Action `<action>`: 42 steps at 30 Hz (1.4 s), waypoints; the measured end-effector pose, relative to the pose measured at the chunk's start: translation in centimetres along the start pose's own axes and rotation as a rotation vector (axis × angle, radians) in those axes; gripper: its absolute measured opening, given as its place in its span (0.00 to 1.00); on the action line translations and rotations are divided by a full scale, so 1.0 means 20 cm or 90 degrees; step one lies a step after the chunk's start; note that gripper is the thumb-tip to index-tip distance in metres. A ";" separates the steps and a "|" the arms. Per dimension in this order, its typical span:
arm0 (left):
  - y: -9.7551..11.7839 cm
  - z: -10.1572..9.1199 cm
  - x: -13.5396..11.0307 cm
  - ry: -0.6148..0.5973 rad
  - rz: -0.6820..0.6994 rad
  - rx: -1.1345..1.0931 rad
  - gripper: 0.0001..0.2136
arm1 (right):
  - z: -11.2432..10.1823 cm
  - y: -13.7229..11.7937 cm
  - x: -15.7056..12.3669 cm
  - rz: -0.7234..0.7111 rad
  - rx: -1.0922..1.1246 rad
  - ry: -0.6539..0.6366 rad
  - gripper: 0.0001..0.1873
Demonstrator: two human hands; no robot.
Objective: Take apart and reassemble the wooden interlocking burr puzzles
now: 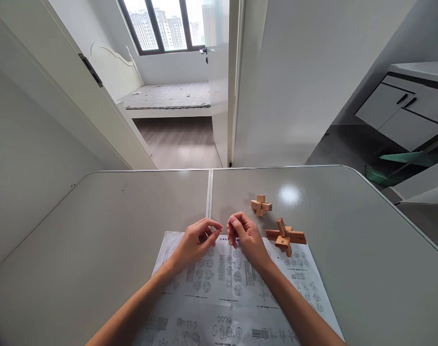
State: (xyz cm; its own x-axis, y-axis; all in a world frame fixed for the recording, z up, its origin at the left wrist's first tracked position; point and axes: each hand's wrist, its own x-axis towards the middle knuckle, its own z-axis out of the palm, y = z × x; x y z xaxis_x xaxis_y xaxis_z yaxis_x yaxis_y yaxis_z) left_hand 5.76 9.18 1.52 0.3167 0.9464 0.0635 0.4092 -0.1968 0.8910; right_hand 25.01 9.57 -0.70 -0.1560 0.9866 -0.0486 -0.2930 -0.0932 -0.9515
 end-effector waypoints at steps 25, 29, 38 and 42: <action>0.01 0.00 0.00 0.006 -0.002 0.004 0.09 | 0.01 -0.02 0.00 0.009 -0.007 0.010 0.20; 0.00 0.00 0.00 0.006 -0.002 0.007 0.09 | 0.01 -0.03 0.00 0.010 -0.007 0.011 0.20; -0.02 0.00 0.00 -0.004 0.000 0.011 0.10 | 0.01 -0.03 -0.01 0.002 -0.021 0.001 0.20; -0.02 0.00 0.00 -0.006 -0.001 0.009 0.10 | 0.01 -0.02 0.00 0.007 -0.014 0.003 0.20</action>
State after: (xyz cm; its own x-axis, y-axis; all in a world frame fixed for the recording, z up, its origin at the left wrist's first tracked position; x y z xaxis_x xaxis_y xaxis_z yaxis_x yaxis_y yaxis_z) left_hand 5.61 9.23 1.07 0.3250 0.9439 0.0582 0.4214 -0.1996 0.8846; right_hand 25.02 9.55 -0.26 -0.1543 0.9862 -0.0599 -0.2702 -0.1005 -0.9575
